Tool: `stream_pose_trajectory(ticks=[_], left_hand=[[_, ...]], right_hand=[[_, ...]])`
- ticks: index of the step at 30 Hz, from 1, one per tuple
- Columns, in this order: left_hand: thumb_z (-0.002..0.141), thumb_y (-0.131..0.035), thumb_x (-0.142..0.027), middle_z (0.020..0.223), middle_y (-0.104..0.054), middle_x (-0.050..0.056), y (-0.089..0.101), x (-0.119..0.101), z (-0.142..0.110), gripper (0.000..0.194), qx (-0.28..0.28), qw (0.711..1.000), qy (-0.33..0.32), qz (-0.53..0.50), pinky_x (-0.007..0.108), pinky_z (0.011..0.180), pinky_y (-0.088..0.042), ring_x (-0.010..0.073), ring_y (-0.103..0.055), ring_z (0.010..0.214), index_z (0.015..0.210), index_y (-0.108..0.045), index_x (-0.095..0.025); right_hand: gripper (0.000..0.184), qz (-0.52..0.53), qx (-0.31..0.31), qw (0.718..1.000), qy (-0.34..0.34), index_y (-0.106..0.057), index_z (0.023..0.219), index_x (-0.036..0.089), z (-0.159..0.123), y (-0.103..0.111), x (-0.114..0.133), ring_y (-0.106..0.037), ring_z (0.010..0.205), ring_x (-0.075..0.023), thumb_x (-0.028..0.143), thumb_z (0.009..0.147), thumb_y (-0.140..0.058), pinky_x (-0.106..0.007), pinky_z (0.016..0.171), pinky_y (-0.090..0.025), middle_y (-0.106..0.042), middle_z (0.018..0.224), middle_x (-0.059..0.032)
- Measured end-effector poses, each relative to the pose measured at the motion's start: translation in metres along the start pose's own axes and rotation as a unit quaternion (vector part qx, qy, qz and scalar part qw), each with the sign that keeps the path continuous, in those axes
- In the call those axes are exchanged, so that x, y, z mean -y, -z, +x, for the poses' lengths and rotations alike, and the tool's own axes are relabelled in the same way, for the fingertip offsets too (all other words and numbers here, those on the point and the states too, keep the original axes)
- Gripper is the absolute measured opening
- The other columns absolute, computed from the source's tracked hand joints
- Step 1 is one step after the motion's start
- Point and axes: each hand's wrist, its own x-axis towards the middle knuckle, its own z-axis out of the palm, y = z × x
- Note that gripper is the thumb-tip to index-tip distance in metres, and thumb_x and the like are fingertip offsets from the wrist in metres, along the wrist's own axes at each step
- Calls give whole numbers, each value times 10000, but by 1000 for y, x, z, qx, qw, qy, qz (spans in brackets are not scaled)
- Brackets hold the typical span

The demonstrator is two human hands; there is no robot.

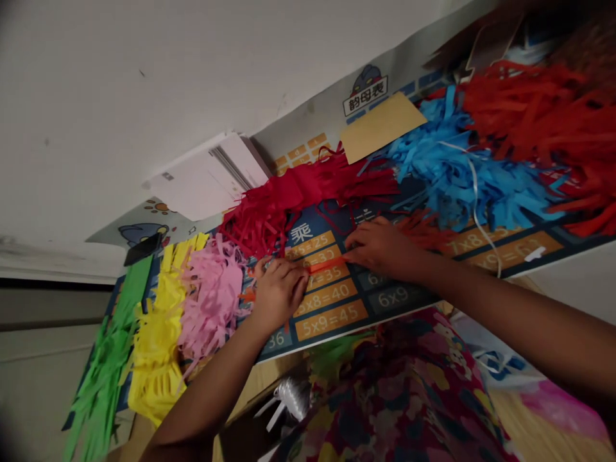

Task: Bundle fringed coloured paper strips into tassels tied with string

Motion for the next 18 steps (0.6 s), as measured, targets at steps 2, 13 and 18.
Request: stream_pose_trajectory(ticks=[2,13,18], left_hand=[[941,-592,-226,973,-752,41,-1,1,2,106,16,1000,11,-17,485,1002,-315,228,-631,965,937,-693,-196],[944,-596,-244,902,-737,20,-3,8,7,124,32,994,40,-101,482,980,-292,232,-596,957,932,-719,-242],[956,-582,-276,887,-720,40,-5,8,14,157,71,985,96,-123,456,901,-316,239,-589,935,876,-706,-222]], right_hand=[[282,25,-10,999,-25,-783,848,260,-2,0,0,-597,937,-239,345,980,-549,-385,803,-331,-723,991,-67],[237,61,36,994,-80,-749,878,235,-3,4,-1,-585,951,-237,347,973,-563,-381,804,-337,-690,976,-50],[234,65,57,988,-128,-711,881,223,0,3,2,-576,939,-232,370,972,-553,-364,787,-329,-668,954,-47]])
